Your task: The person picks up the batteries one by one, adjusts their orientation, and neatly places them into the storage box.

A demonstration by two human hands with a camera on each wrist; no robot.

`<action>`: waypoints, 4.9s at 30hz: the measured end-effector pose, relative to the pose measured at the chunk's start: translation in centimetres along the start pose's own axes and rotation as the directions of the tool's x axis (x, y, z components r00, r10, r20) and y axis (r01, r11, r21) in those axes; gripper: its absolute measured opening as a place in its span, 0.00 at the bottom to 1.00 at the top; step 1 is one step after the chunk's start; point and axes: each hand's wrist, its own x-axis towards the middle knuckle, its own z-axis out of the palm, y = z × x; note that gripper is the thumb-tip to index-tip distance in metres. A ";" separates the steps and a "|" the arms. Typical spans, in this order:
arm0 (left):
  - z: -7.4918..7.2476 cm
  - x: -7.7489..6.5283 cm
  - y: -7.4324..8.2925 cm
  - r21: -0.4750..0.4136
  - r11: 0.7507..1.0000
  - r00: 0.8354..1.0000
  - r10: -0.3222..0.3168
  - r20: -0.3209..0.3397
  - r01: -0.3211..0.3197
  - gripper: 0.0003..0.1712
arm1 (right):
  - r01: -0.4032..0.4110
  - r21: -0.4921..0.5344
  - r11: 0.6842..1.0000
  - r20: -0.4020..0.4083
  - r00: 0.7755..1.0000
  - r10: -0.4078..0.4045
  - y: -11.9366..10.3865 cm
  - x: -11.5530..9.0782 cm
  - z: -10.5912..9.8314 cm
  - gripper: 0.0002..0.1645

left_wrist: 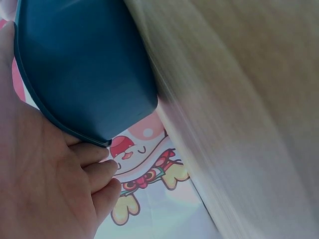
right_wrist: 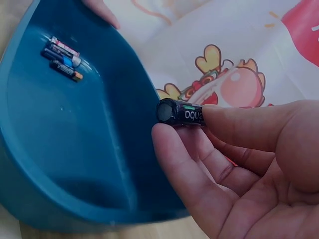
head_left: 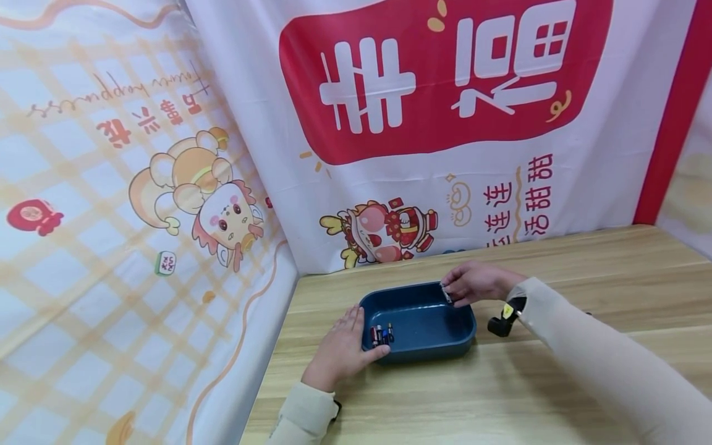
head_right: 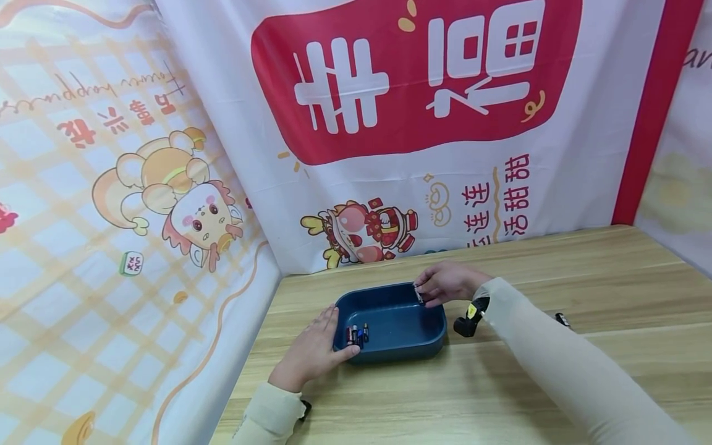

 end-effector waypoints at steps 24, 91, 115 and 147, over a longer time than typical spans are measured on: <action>-0.2 0.0 0.1 0.002 1.000 1.000 -0.003 0.008 0.003 0.64 | 0.015 0.026 1.000 0.034 0.999 -0.016 0.5 2.1 3.5 0.11; 0.0 0.1 0.1 -0.019 1.000 1.000 -0.009 0.016 0.010 0.63 | -0.139 -0.314 0.939 -0.086 0.989 0.118 2.3 7.5 11.9 0.05; 0.0 0.3 0.2 -0.021 1.000 1.000 -0.010 0.012 0.010 0.63 | -0.155 -0.408 0.900 -0.128 0.986 0.112 2.5 8.5 12.3 0.03; -0.1 0.4 0.0 -0.032 0.999 1.000 -0.024 0.016 0.025 0.64 | -0.022 -0.362 0.932 -0.006 1.000 0.021 -0.6 2.7 7.1 0.13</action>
